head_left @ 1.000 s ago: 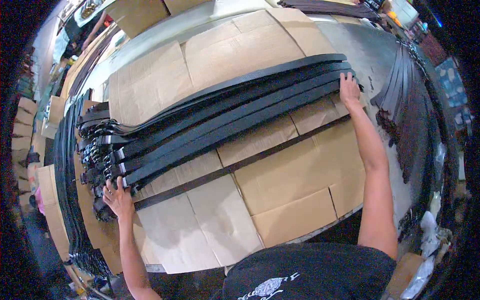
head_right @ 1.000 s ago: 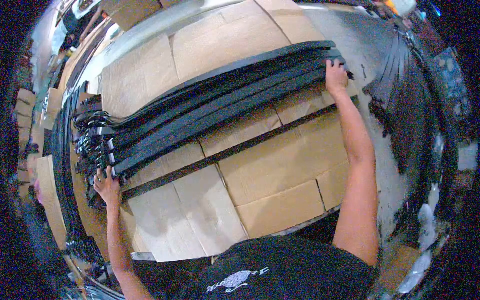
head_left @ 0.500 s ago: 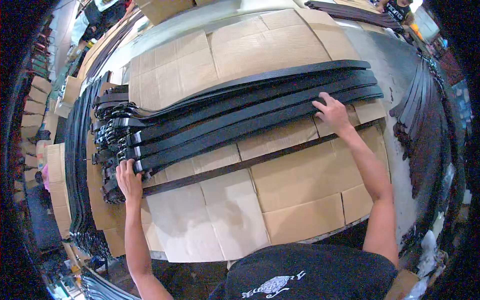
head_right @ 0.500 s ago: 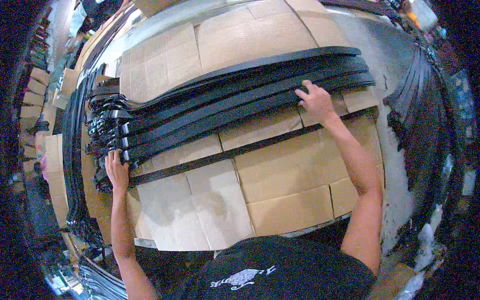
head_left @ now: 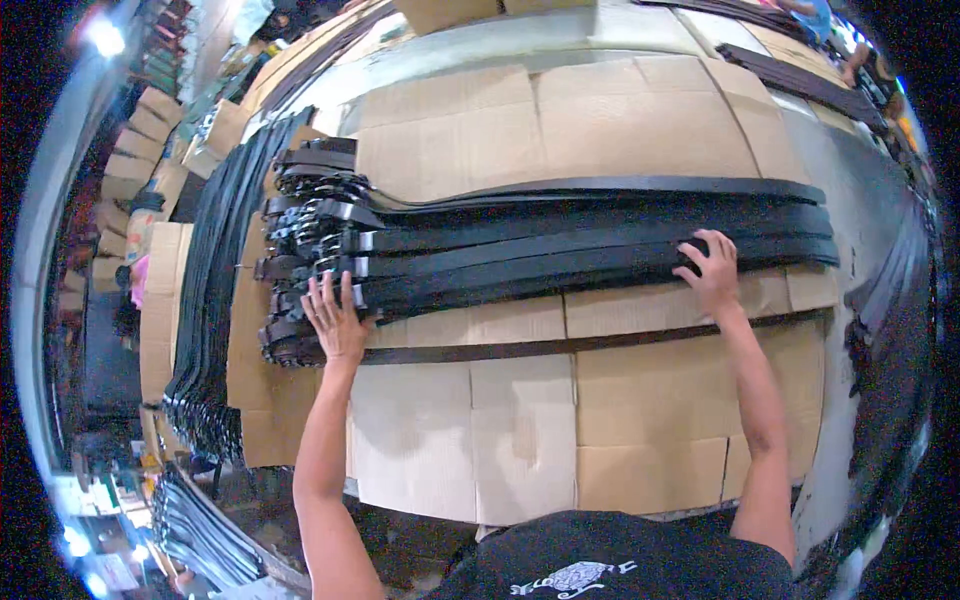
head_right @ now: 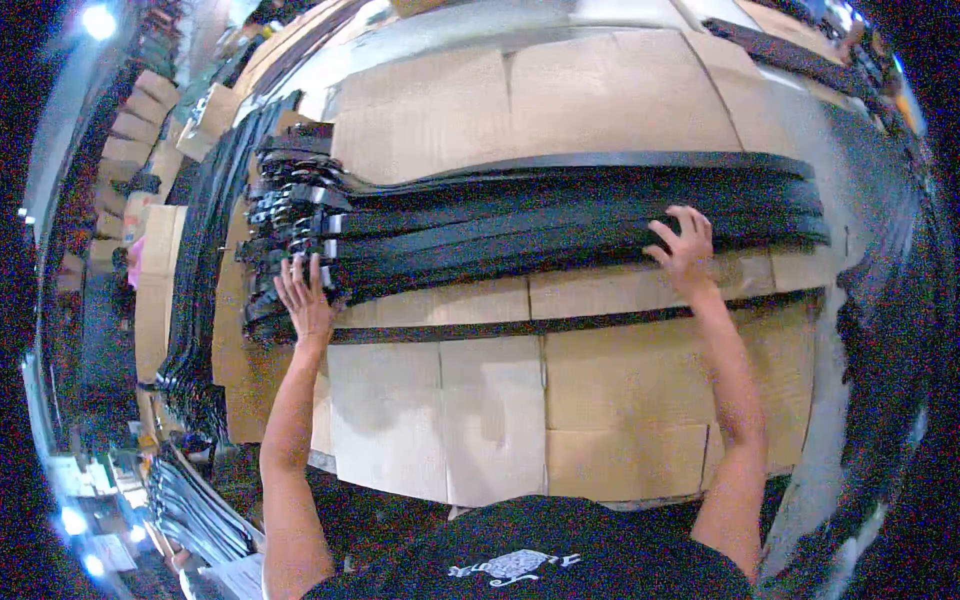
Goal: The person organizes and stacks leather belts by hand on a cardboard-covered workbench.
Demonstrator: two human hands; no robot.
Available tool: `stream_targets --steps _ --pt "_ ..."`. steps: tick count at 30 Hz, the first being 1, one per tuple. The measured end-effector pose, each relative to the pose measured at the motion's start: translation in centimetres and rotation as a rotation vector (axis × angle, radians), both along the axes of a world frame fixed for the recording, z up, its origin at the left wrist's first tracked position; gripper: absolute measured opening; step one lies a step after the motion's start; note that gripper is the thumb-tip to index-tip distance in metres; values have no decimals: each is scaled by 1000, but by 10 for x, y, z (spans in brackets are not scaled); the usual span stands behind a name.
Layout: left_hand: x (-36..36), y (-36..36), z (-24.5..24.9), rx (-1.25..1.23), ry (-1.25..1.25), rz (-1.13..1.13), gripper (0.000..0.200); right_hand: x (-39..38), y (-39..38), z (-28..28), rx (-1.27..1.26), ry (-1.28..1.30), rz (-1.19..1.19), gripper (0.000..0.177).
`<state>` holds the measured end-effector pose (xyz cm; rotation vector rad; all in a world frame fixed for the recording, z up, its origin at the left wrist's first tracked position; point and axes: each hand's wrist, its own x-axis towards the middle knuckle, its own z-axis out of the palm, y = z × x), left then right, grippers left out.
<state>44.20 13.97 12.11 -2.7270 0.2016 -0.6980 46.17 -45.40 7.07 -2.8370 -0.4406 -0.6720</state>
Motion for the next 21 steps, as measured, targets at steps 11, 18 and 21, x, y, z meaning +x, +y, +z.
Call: stream_targets --steps 11,18,21 --pt "84 -32 69 -289 220 -247 40 78 35 55 48 62 111 37" --pt "231 -7 38 185 477 -264 45 152 83 72 -39 640 170 58" --pt "257 -10 27 473 760 -95 46 168 93 62 -91 765 224 55"
